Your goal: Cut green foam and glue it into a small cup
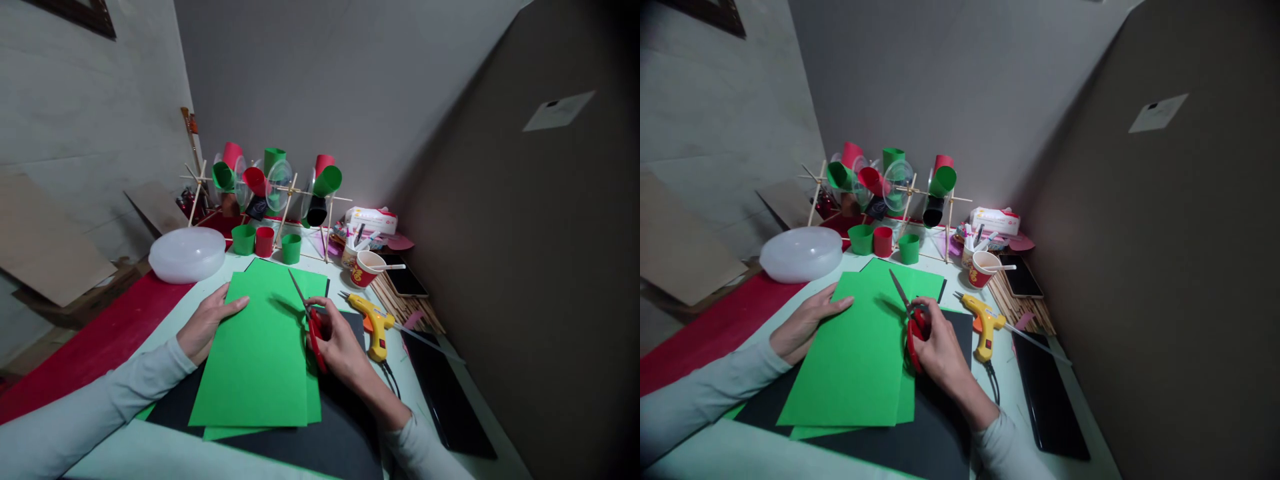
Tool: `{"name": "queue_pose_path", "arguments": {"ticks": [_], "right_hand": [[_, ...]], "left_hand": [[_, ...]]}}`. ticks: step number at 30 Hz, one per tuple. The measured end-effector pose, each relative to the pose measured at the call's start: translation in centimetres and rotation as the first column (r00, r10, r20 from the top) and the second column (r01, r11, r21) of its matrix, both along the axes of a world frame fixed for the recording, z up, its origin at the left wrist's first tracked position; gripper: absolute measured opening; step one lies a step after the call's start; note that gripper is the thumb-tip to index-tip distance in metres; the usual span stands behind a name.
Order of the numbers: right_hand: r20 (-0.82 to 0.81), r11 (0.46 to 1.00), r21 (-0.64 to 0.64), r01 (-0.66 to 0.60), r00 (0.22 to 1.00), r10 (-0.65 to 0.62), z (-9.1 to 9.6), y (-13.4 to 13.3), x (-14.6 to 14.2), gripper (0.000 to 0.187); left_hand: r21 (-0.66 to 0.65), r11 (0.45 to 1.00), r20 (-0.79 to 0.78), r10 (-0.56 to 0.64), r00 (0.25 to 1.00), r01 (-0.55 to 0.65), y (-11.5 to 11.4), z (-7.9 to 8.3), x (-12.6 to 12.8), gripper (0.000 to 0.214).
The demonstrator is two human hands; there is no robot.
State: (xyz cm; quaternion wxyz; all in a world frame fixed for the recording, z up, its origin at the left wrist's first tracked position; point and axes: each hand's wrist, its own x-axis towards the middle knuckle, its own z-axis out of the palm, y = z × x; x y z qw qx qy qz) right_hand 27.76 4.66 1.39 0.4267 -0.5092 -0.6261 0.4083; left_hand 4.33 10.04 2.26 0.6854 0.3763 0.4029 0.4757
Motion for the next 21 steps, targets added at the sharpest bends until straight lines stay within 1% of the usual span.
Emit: {"name": "queue_pose_path", "arguments": {"ticks": [3,9,11,14,16,17,19,21], "right_hand": [[-0.013,1.0,-0.005,-0.027,1.0,0.027,0.5,0.1,0.2,0.039],[0.04,1.0,0.008,-0.013,0.999,0.012,0.8,0.5,1.3,0.036],[0.07,1.0,0.014,-0.018,0.997,0.017,0.8,0.6,1.8,0.034],[0.141,0.999,0.033,-0.04,0.989,0.035,0.7,0.8,2.3,0.034],[0.214,0.997,0.051,-0.057,0.976,0.045,0.7,0.7,2.5,0.036],[0.256,0.996,0.06,-0.065,0.966,0.048,0.6,0.7,2.4,0.038],[0.348,0.994,0.077,-0.084,0.936,0.052,0.7,0.5,2.2,0.044],[0.44,0.989,0.097,-0.109,0.896,0.056,0.7,0.3,1.9,0.049]], "left_hand": [[0.024,1.0,-0.004,0.016,1.0,-0.015,0.7,-0.2,-0.5,0.057],[0.049,0.995,-0.063,0.088,0.994,-0.085,2.5,-0.5,-1.6,0.048],[0.055,0.992,-0.088,0.121,0.989,-0.117,3.1,-0.1,-2.2,0.045],[0.082,0.978,-0.109,0.201,0.973,-0.193,4.0,1.6,-3.8,0.037],[0.124,0.949,-0.093,0.302,0.949,-0.29,4.6,3.2,-5.4,0.028],[0.155,0.917,-0.071,0.381,0.922,-0.367,4.9,3.9,-6.2,0.022],[0.197,0.834,-0.015,0.529,0.849,-0.516,5.3,5.0,-7.5,0.016],[0.193,0.789,0.013,0.593,0.805,-0.584,5.6,5.6,-8.4,0.017]]}}
